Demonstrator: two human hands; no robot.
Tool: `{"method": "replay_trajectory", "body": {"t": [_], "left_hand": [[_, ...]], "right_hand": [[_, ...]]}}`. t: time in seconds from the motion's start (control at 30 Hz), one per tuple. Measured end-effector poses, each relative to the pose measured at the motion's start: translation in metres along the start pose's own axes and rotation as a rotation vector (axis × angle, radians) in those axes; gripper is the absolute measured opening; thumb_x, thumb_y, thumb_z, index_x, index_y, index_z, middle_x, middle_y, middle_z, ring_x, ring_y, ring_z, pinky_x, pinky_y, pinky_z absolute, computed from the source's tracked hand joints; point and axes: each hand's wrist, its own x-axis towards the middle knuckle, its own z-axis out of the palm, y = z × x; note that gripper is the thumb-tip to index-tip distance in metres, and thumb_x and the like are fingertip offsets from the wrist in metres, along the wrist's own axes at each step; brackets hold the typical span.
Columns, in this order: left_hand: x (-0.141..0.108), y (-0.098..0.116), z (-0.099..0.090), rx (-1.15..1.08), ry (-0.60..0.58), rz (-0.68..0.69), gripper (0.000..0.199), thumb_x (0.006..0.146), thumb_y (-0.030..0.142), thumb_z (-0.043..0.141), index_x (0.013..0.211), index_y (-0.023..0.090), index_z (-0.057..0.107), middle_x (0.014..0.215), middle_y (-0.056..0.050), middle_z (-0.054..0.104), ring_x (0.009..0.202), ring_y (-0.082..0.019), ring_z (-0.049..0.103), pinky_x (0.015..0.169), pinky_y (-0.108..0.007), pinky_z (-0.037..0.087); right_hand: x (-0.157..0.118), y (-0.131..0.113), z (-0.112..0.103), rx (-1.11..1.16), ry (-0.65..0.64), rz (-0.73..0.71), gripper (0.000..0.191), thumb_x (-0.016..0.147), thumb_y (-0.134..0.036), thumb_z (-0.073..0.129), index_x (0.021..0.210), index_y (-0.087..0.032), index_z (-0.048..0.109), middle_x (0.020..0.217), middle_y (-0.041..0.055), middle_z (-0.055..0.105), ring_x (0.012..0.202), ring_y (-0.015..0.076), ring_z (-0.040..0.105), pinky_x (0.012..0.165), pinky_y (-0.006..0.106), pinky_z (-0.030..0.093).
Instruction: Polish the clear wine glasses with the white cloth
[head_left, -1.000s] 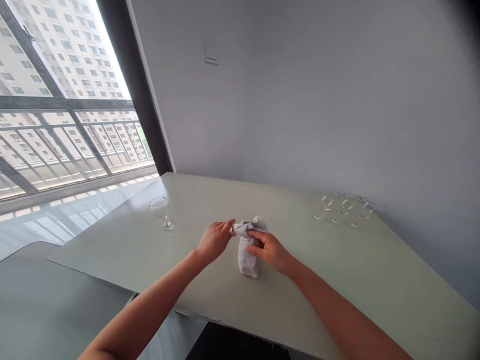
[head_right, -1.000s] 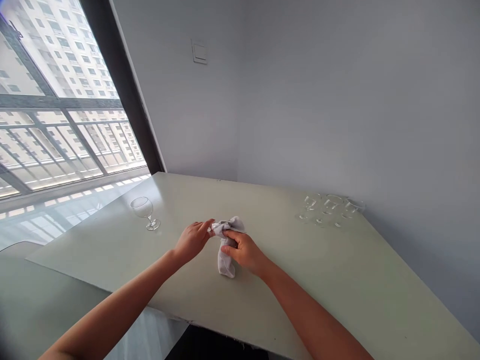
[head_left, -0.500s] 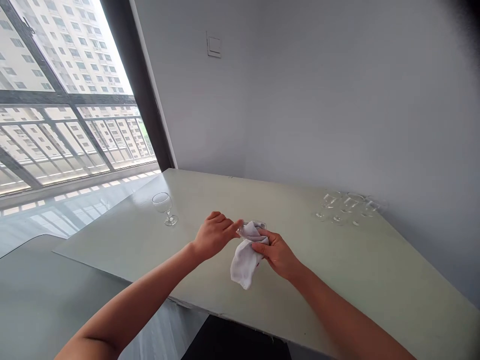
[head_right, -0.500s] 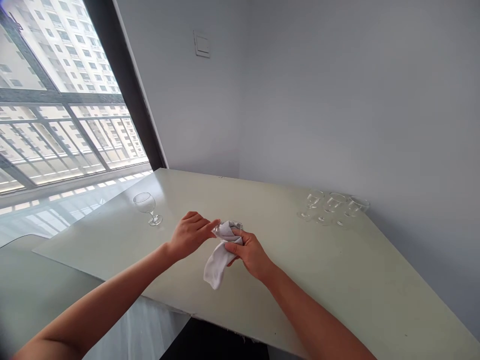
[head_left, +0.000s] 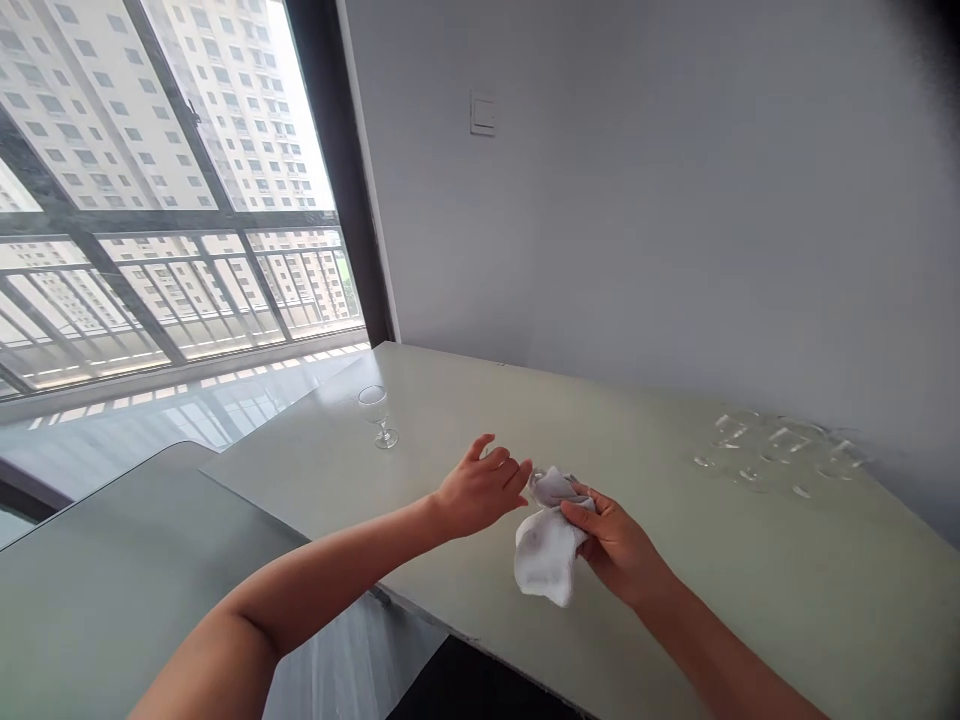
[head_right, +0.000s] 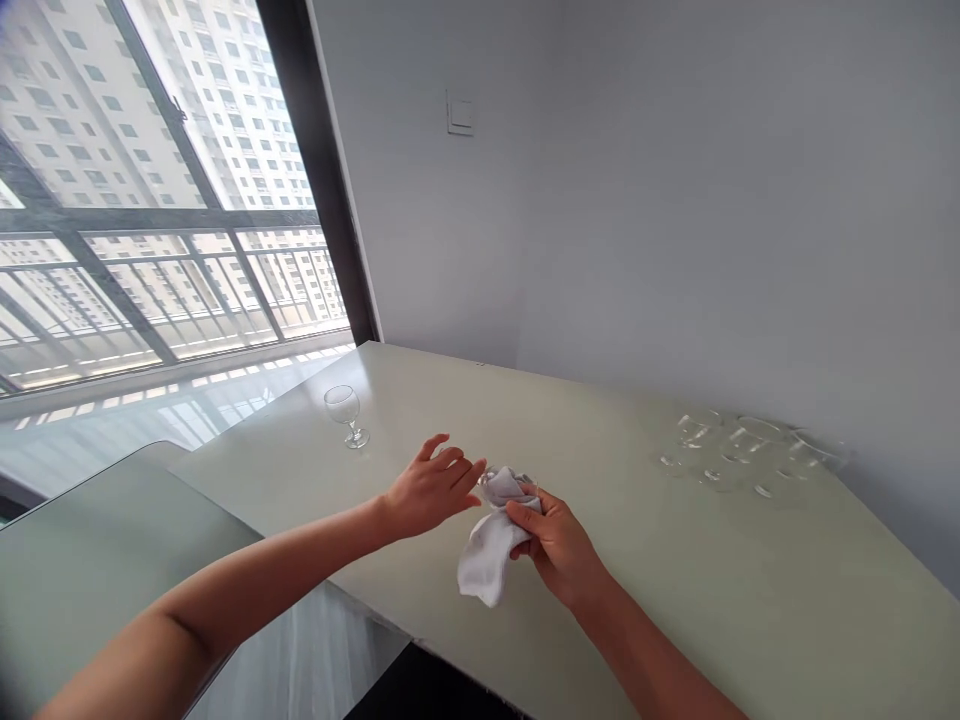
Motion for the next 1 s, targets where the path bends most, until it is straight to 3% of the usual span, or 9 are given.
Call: {"method": "replay_trajectory", "body": {"t": [0.1, 0.27, 0.33, 0.47, 0.53, 0.63, 0.8, 0.9, 1.0], "left_hand": [[0.006, -0.008, -0.009, -0.106, -0.056, 0.003, 0.037, 0.084, 0.047, 0.042, 0.1, 0.018, 0.059, 0.074, -0.005, 0.063, 0.079, -0.018, 0.055, 0.083, -0.034, 0.036], [0.014, -0.021, -0.021, -0.57, -0.584, 0.125, 0.037, 0.086, 0.047, 0.037, 0.081, 0.019, 0.061, 0.067, 0.001, 0.063, 0.061, -0.01, 0.056, 0.059, -0.021, 0.039], [0.015, -0.014, -0.019, -0.456, -0.519, 0.103, 0.033, 0.088, 0.042, 0.037, 0.089, 0.02, 0.061, 0.074, -0.001, 0.064, 0.069, -0.013, 0.058, 0.064, -0.024, 0.041], [0.016, 0.007, -0.01, -0.014, -0.09, 0.066, 0.033, 0.087, 0.03, 0.041, 0.116, 0.016, 0.05, 0.089, -0.011, 0.062, 0.089, -0.021, 0.055, 0.084, -0.038, 0.037], [0.017, 0.01, -0.008, 0.01, -0.066, 0.107, 0.034, 0.087, 0.031, 0.041, 0.115, 0.015, 0.05, 0.082, -0.01, 0.062, 0.085, -0.021, 0.055, 0.082, -0.038, 0.037], [0.021, 0.001, -0.013, -0.226, -0.169, 0.051, 0.036, 0.082, 0.047, 0.046, 0.101, 0.019, 0.058, 0.068, -0.003, 0.06, 0.069, -0.016, 0.055, 0.068, -0.028, 0.039], [0.021, -0.011, -0.021, -0.715, -0.583, 0.013, 0.04, 0.084, 0.05, 0.037, 0.082, 0.019, 0.061, 0.065, 0.001, 0.059, 0.061, -0.011, 0.055, 0.056, -0.021, 0.039], [0.015, -0.006, -0.015, -0.419, -0.235, -0.019, 0.029, 0.087, 0.039, 0.041, 0.101, 0.022, 0.059, 0.087, -0.003, 0.063, 0.084, -0.016, 0.058, 0.077, -0.028, 0.041], [0.009, 0.0, -0.004, -0.075, 0.091, 0.058, 0.032, 0.086, 0.026, 0.045, 0.118, 0.028, 0.048, 0.101, -0.004, 0.061, 0.105, -0.02, 0.051, 0.098, -0.042, 0.028]], "right_hand": [[-0.009, -0.007, 0.007, -0.173, -0.061, -0.106, 0.026, 0.074, -0.038, 0.061, 0.096, -0.024, 0.061, 0.07, -0.0002, 0.054, 0.059, 0.0133, 0.047, 0.052, 0.025, 0.04], [-0.021, -0.013, 0.004, -0.609, -0.226, -0.278, 0.014, 0.072, -0.033, 0.063, 0.072, -0.02, 0.065, 0.062, -0.0013, 0.049, 0.056, 0.011, 0.04, 0.054, 0.024, 0.037], [-0.017, -0.008, 0.0, -0.466, -0.188, -0.193, 0.017, 0.072, -0.035, 0.063, 0.073, -0.018, 0.065, 0.06, -0.0013, 0.048, 0.055, 0.011, 0.042, 0.053, 0.024, 0.039], [-0.007, 0.004, -0.002, 0.032, -0.033, -0.034, 0.026, 0.07, -0.039, 0.065, 0.085, -0.018, 0.061, 0.065, -0.0011, 0.051, 0.055, 0.0114, 0.047, 0.047, 0.024, 0.042], [-0.008, 0.004, 0.0, 0.092, -0.03, -0.045, 0.024, 0.07, -0.038, 0.065, 0.086, -0.02, 0.061, 0.065, -0.0022, 0.051, 0.052, 0.0103, 0.046, 0.046, 0.023, 0.041], [-0.017, -0.006, 0.001, -0.201, -0.077, -0.183, 0.019, 0.071, -0.034, 0.063, 0.085, -0.021, 0.065, 0.065, -0.0017, 0.053, 0.056, 0.0111, 0.046, 0.053, 0.024, 0.041], [-0.025, -0.021, -0.008, -0.683, -0.197, -0.37, 0.015, 0.074, -0.03, 0.059, 0.082, -0.023, 0.07, 0.065, -0.0011, 0.057, 0.059, 0.0119, 0.045, 0.059, 0.025, 0.039], [-0.018, -0.013, -0.008, -0.437, -0.08, -0.259, 0.017, 0.072, -0.033, 0.062, 0.082, -0.02, 0.067, 0.068, -0.0006, 0.056, 0.061, 0.0129, 0.048, 0.057, 0.025, 0.04], [-0.012, -0.001, -0.001, -0.091, 0.044, -0.132, 0.023, 0.068, -0.035, 0.067, 0.084, -0.02, 0.064, 0.064, -0.0018, 0.053, 0.058, 0.012, 0.048, 0.054, 0.025, 0.04]]}}
